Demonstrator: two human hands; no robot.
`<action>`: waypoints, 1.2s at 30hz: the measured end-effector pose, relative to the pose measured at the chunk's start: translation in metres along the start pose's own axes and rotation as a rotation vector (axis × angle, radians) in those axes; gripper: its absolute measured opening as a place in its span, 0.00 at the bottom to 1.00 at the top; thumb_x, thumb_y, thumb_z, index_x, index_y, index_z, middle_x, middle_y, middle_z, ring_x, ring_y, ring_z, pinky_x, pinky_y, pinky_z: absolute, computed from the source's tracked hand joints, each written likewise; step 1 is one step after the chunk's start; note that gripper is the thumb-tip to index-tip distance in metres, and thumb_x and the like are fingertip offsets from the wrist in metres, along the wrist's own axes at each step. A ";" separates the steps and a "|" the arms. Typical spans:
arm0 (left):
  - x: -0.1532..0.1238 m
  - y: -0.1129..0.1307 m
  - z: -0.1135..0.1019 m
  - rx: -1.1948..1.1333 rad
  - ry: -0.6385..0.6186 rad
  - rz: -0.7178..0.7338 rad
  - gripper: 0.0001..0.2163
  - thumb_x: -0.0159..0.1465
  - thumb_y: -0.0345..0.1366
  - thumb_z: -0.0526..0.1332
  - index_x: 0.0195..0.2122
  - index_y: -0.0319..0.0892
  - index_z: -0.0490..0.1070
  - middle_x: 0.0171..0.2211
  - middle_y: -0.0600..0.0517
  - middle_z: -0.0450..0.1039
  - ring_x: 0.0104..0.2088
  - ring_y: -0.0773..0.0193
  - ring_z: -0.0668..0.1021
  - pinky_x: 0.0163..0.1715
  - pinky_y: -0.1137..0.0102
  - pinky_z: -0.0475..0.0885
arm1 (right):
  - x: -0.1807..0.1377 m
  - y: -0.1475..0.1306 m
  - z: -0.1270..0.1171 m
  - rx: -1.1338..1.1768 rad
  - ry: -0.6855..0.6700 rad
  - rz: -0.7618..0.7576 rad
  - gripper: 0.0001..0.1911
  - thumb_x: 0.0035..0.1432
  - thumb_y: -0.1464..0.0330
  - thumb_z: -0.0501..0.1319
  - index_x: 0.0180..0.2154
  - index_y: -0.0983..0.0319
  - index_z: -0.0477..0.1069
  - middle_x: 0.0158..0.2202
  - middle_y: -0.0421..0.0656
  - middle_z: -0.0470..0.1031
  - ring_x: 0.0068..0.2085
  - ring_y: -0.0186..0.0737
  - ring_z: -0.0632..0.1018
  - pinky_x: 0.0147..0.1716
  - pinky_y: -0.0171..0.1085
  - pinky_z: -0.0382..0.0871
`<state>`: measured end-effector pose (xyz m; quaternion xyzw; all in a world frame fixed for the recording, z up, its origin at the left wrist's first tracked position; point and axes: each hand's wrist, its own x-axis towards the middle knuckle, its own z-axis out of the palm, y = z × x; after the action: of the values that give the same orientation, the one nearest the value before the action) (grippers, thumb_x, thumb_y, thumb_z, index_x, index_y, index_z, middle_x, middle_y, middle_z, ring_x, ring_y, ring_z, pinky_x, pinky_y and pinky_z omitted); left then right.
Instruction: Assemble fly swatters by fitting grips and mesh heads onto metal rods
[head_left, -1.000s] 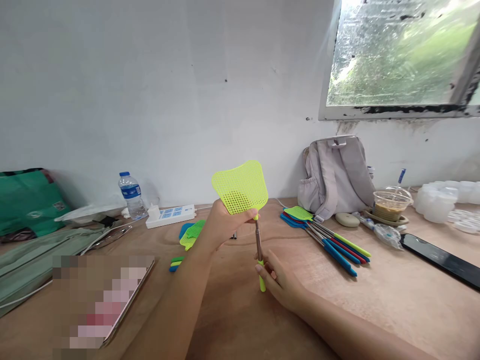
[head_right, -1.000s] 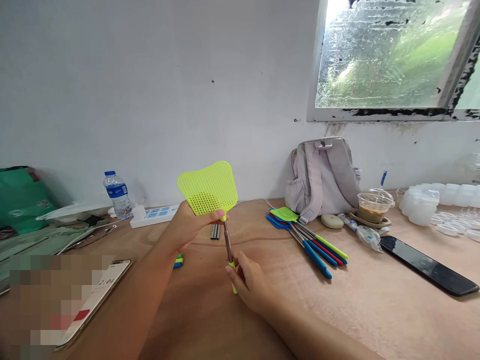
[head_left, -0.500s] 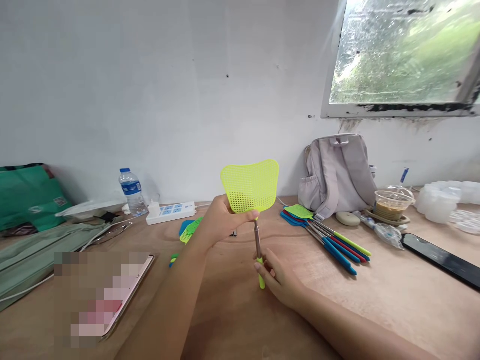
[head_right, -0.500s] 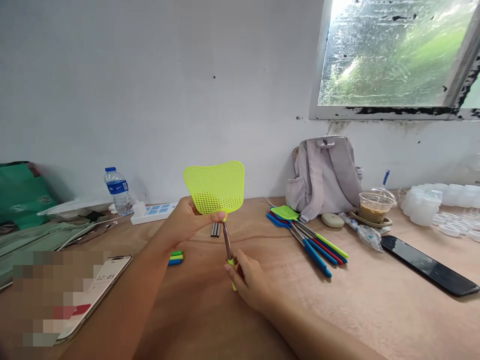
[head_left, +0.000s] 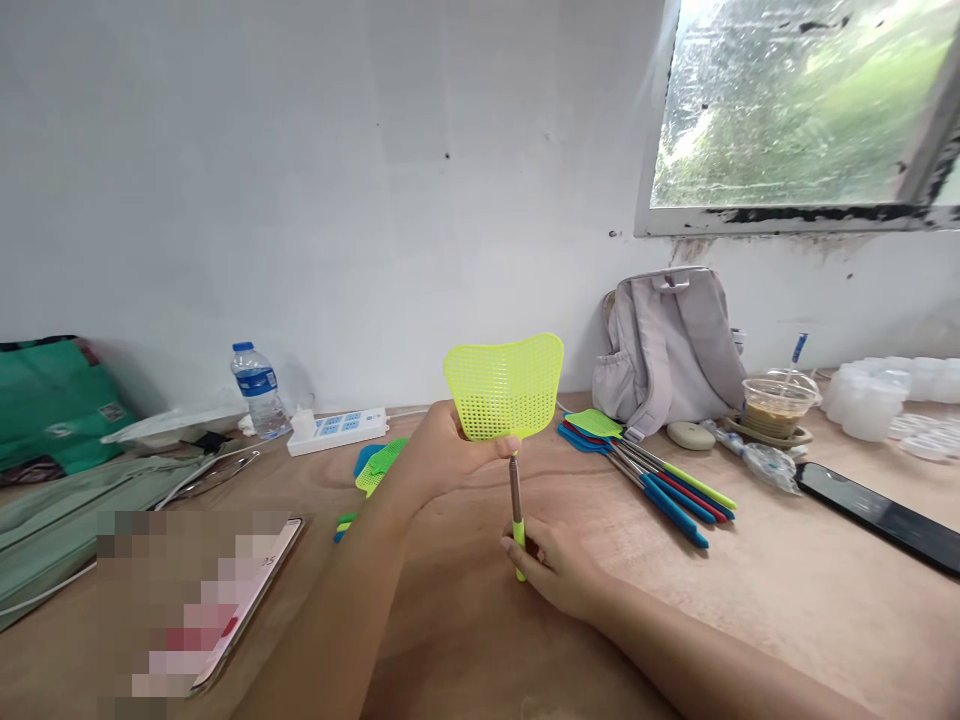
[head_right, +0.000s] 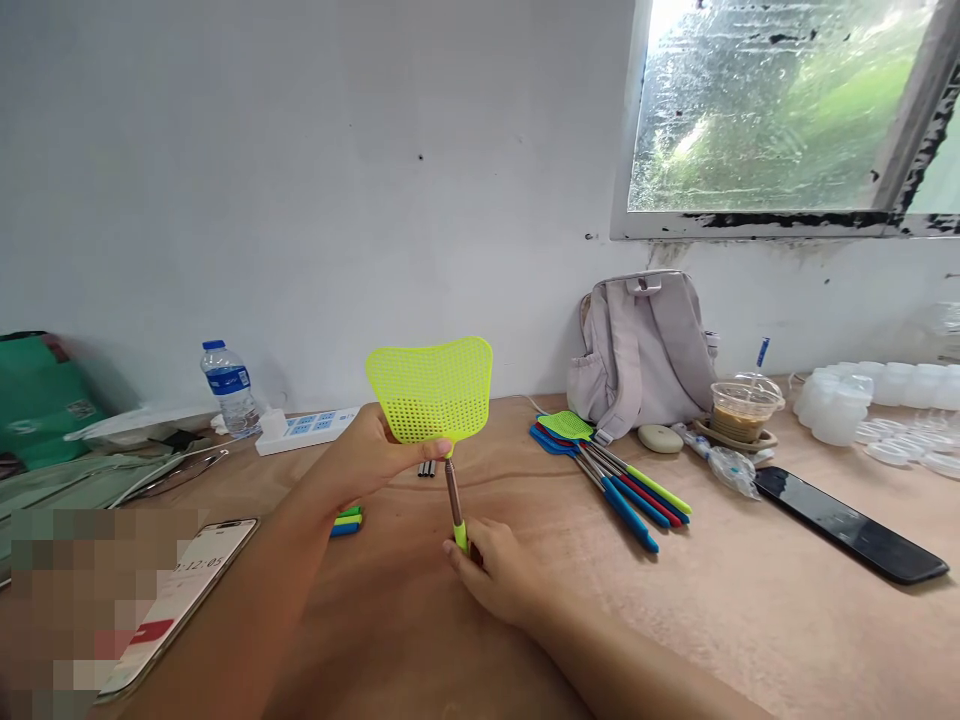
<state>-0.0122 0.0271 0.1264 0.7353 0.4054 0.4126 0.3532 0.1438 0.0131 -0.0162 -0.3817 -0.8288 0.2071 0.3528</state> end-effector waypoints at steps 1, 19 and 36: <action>0.000 0.000 0.001 0.007 0.004 0.007 0.13 0.47 0.36 0.65 0.36 0.41 0.74 0.33 0.50 0.77 0.36 0.58 0.77 0.35 0.66 0.72 | 0.000 0.000 0.000 -0.001 0.000 -0.007 0.13 0.60 0.66 0.49 0.23 0.61 0.59 0.21 0.37 0.65 0.24 0.31 0.65 0.24 0.31 0.57; 0.003 -0.013 -0.017 0.104 -0.052 0.033 0.11 0.52 0.40 0.61 0.33 0.40 0.71 0.30 0.51 0.75 0.32 0.61 0.76 0.36 0.65 0.70 | -0.002 0.009 0.002 0.193 0.016 0.166 0.12 0.48 0.68 0.61 0.26 0.60 0.56 0.20 0.33 0.62 0.21 0.28 0.66 0.20 0.27 0.57; 0.022 -0.090 -0.059 0.899 -0.067 -0.344 0.14 0.49 0.31 0.56 0.37 0.43 0.72 0.42 0.49 0.73 0.42 0.59 0.74 0.39 0.71 0.66 | -0.006 0.077 -0.127 -0.545 0.228 0.337 0.04 0.51 0.66 0.55 0.28 0.59 0.64 0.28 0.41 0.72 0.28 0.38 0.71 0.26 0.33 0.59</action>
<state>-0.0851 0.0955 0.0804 0.7502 0.6477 0.1084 0.0764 0.2783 0.0657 0.0181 -0.6141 -0.7343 -0.0107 0.2889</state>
